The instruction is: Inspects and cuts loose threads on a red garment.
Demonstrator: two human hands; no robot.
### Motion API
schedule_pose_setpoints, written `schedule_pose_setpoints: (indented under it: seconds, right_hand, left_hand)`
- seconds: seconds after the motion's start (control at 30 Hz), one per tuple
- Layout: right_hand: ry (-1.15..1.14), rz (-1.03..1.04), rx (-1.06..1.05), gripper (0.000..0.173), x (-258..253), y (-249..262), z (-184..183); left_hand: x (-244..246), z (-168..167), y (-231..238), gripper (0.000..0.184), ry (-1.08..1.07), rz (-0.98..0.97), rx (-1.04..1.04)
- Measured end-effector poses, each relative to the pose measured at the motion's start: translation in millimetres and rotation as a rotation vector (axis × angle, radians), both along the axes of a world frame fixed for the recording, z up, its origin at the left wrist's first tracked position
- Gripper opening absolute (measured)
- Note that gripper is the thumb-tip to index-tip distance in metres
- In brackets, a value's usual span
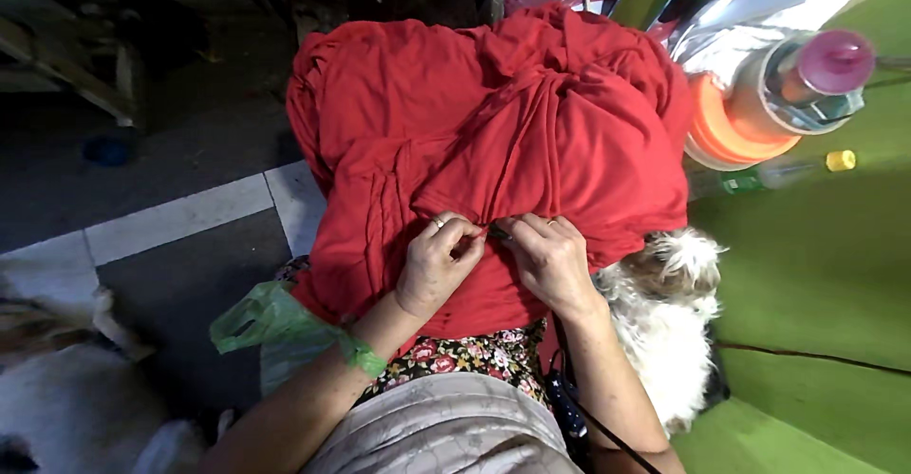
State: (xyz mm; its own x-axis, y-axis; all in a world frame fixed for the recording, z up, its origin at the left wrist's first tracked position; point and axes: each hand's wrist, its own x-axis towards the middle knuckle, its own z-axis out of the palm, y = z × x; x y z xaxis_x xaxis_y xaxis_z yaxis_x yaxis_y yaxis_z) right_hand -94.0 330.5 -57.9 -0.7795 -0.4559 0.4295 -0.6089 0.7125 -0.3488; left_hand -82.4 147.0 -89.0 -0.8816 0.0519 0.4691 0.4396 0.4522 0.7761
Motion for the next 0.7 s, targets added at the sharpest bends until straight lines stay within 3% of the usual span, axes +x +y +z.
schedule_pose_setpoints:
  seconds: [0.17,0.37,0.5,0.7]
  right_hand:
    - [-0.016,0.014,-0.039,0.019,-5,1,-7]
    - [-0.442,-0.080,-0.425,0.024,0,22,-7]
    - [-0.543,-0.091,-0.593,0.027,0,24,-6]
    - [-0.567,-0.069,-0.659,0.030,0,29,-9]
  left_hand:
    - [-1,0,-2,0.007,-0.086,0.005,0.067]
    - [-1,4,-16,0.008,-0.413,-0.041,0.461]
    - [-2,4,-16,0.013,-0.462,-0.019,0.562]
    - [-2,4,-17,0.019,-0.471,-0.057,0.627]
